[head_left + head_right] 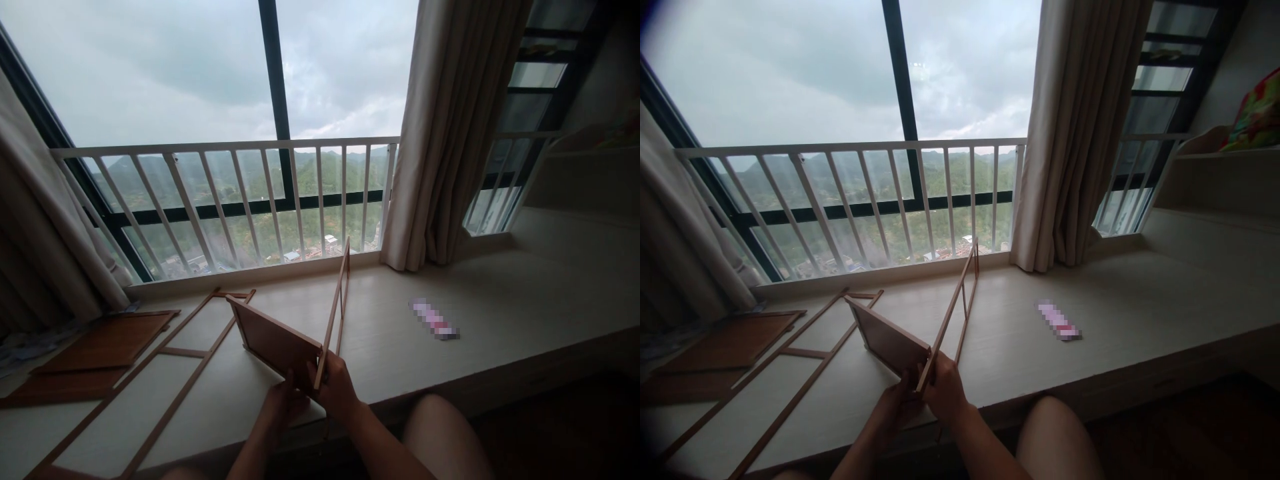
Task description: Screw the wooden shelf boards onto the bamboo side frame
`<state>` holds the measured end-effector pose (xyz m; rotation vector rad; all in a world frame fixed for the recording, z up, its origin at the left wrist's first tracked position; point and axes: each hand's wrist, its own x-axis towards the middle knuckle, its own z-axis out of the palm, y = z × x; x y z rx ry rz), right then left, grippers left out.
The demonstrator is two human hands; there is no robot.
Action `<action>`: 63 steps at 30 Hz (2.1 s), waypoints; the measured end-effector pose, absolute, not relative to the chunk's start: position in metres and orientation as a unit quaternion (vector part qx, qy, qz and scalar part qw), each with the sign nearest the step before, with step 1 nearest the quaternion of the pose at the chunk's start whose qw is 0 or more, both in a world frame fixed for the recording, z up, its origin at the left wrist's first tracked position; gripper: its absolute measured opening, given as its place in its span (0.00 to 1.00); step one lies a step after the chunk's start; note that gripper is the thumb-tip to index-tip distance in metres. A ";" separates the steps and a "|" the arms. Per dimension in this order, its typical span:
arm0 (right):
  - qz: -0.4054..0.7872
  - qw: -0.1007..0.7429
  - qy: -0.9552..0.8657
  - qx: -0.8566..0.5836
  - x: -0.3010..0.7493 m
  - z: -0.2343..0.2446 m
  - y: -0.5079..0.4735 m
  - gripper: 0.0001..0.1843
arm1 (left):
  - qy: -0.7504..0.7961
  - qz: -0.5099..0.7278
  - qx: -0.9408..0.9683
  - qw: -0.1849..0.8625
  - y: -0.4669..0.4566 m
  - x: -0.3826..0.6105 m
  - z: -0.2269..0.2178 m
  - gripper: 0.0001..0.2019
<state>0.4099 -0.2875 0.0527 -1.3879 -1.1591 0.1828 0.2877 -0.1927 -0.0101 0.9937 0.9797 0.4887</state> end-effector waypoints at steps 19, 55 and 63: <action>0.100 0.620 -0.509 -0.589 0.422 0.056 -0.293 0.09 | 0.055 0.147 0.979 0.130 -0.183 0.315 0.165 0.15; 0.145 0.687 -0.481 -0.525 0.438 0.022 -0.264 0.27 | 0.106 0.118 0.985 0.062 -0.199 0.312 0.160 0.15; 0.179 0.683 -0.483 -0.517 0.440 0.023 -0.264 0.17 | 0.094 0.127 0.985 0.069 -0.201 0.308 0.158 0.26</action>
